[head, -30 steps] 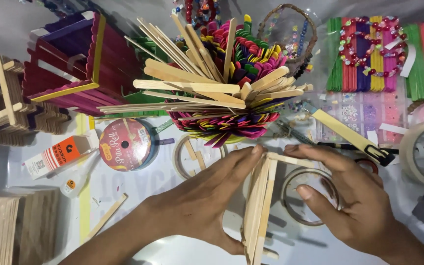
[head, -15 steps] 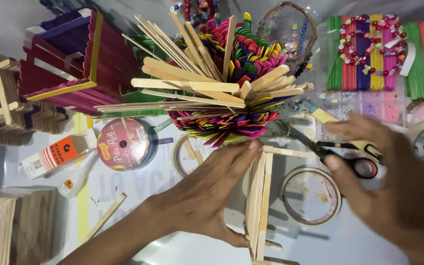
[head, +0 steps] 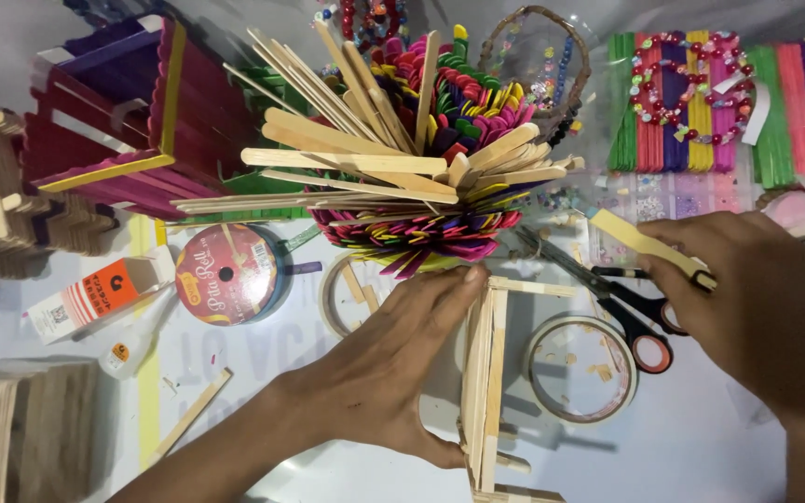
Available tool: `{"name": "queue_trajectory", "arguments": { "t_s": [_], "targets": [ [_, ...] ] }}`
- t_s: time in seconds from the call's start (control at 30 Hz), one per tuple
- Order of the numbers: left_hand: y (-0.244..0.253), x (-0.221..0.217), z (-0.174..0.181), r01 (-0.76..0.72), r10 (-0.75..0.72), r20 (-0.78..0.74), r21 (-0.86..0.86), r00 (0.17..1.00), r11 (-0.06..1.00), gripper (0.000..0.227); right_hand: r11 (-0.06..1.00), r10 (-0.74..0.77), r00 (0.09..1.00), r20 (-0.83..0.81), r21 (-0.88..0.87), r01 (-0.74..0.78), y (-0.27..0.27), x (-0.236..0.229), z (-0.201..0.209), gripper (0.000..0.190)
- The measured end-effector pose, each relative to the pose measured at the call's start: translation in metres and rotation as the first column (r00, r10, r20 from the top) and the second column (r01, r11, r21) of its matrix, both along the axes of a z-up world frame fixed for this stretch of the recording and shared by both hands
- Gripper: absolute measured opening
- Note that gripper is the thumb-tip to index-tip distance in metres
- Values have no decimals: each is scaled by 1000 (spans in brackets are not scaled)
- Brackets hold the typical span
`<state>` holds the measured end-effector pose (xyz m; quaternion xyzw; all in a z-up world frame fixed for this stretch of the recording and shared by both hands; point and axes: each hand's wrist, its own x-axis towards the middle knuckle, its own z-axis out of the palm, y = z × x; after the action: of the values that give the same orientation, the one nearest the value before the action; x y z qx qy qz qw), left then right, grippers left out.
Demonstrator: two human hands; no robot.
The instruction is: The person is constructing and reinforcing a small wooden structure using popsicle sticks, cutting them to size with scissors and securing them with tape.
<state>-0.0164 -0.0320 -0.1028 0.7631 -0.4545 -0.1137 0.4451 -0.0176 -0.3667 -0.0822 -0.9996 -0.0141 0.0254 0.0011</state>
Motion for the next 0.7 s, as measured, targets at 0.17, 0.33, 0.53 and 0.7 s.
{"name": "queue_trajectory", "arguments": {
  "t_s": [0.17, 0.33, 0.53, 0.7],
  "targets": [
    [-1, -11, 16, 33, -23, 109, -93, 994, 995, 118, 952, -81, 996, 46, 301, 64, 0, -14, 27, 38],
    [9, -16, 33, 52, -37, 144, -98, 989, 994, 98, 920, -150, 986, 71, 376, 113, -4, -32, 43, 50],
    [15, -17, 20, 29, -10, 136, -140, 991, 990, 113, 748, 507, 752, 421, 218, -627, 62, 15, 110, 40],
    [18, -17, 15, -41, 57, 119, -131, 991, 991, 130, 613, 696, 566, 441, 46, -789, 107, 65, 126, 28]
  ]
}}
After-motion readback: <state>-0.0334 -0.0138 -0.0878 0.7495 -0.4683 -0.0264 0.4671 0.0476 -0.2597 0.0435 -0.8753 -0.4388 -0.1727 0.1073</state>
